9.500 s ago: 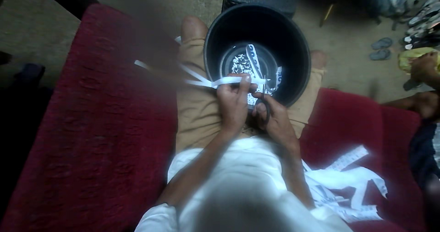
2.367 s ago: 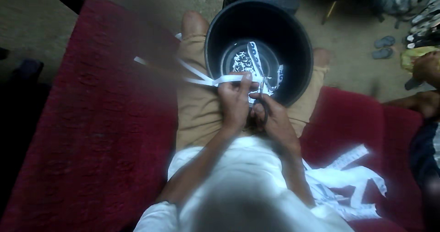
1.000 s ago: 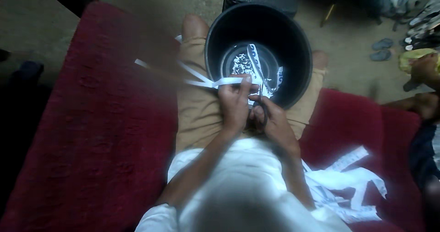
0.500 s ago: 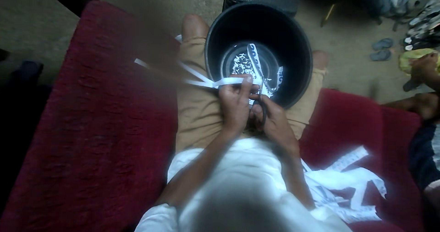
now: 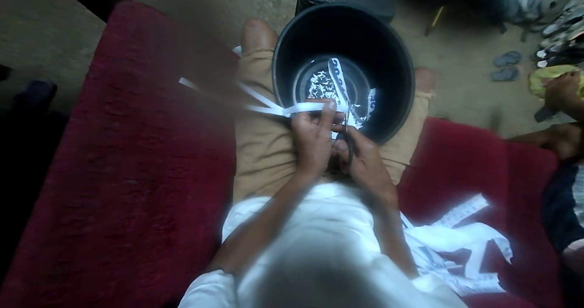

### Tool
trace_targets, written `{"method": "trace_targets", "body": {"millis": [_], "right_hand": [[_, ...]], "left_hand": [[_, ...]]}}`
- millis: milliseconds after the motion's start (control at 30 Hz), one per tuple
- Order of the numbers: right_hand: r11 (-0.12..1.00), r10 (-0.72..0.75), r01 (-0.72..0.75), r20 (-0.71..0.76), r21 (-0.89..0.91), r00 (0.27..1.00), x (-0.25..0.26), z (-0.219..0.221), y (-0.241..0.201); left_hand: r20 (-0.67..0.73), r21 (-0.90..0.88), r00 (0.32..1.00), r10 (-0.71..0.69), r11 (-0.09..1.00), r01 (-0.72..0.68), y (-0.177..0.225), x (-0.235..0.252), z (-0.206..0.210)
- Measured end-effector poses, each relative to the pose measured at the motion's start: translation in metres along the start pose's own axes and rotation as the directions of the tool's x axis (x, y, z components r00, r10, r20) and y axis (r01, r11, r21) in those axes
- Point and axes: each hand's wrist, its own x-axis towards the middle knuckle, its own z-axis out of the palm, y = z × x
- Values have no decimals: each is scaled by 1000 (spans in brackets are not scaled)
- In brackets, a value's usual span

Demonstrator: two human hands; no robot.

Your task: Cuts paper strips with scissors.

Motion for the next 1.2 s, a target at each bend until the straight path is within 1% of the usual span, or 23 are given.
{"method": "trace_targets", "body": {"millis": [133, 433, 800, 1100, 1200], "right_hand": [[1000, -1, 1, 5, -9, 1000, -1, -1, 1], [1000, -8, 8, -2, -19, 1000, 0, -1, 1], [999, -12, 11, -22, -42, 1000, 0, 0, 1], [998, 18, -16, -42, 55, 999, -3, 3, 1], [997, 38, -36, -26, 63, 999, -4, 3, -1]], "left_hand": [[7, 24, 1000, 10, 1000, -10, 1, -1, -1], [9, 5, 1000, 28, 1000, -28, -1, 0, 0], [3, -6, 1000, 8, 1000, -8, -2, 0, 0], [3, -18, 1000, -5, 1000, 5, -2, -1, -1], [1, -13, 1000, 2, 1000, -2, -2, 0, -1]]}}
